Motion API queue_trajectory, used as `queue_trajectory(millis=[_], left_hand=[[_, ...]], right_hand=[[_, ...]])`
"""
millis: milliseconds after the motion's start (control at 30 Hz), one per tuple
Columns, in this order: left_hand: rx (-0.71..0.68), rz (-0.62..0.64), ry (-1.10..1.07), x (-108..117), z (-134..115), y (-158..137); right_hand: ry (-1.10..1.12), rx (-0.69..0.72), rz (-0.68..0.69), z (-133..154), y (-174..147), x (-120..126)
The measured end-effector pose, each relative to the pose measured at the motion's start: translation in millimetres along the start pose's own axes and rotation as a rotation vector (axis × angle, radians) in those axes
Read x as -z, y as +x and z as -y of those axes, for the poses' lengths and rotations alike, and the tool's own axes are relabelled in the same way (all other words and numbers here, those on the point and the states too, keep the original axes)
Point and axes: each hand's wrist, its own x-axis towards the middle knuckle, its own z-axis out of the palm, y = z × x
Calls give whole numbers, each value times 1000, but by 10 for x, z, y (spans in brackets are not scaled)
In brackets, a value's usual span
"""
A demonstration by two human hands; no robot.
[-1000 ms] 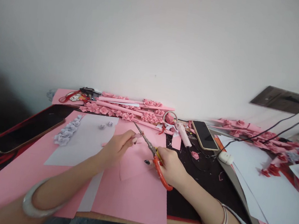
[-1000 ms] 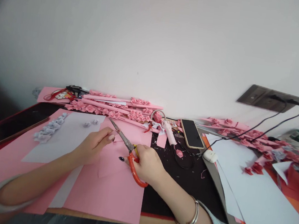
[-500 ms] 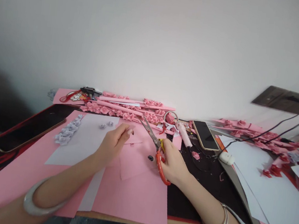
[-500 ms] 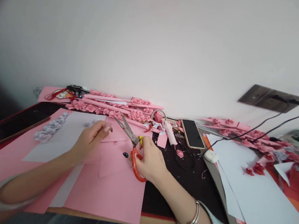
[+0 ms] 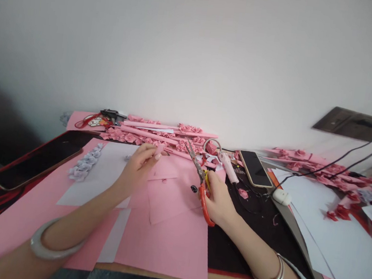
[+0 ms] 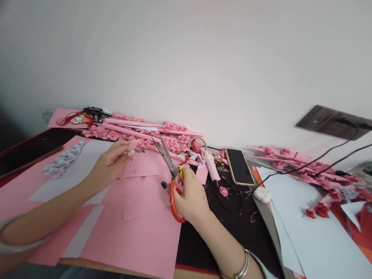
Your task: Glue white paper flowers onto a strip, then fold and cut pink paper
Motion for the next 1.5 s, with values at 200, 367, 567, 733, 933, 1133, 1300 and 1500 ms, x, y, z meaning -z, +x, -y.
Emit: queue_trajectory(millis=[200,367,567,733,933,1133,1300,1500], left_hand=[[275,-86,-469,3,11,2],[346,-22,-600,-32,33,-24],[369,158,-608,-37,2,-48],[248,385,-368,-70,-46,-80],[222,394,-338,-83,-9,-79],[123,480,-166,-100,-11,-103],[-124,557,72,-170,-86,-149],[-77,600,55,-220,-171,-181]], right_hand=[[78,-19,-32,-17,15,-19],[286,-54,-48,-9,12,-34],[675,2,-95,19,25,-67],[702,59,-144,18,33,-50],[524,-27,-279,-12,10,-27],[603,55,-254,-56,32,-101],[600,112,-189,45,22,-180],[493,176,-84,83,-3,-117]])
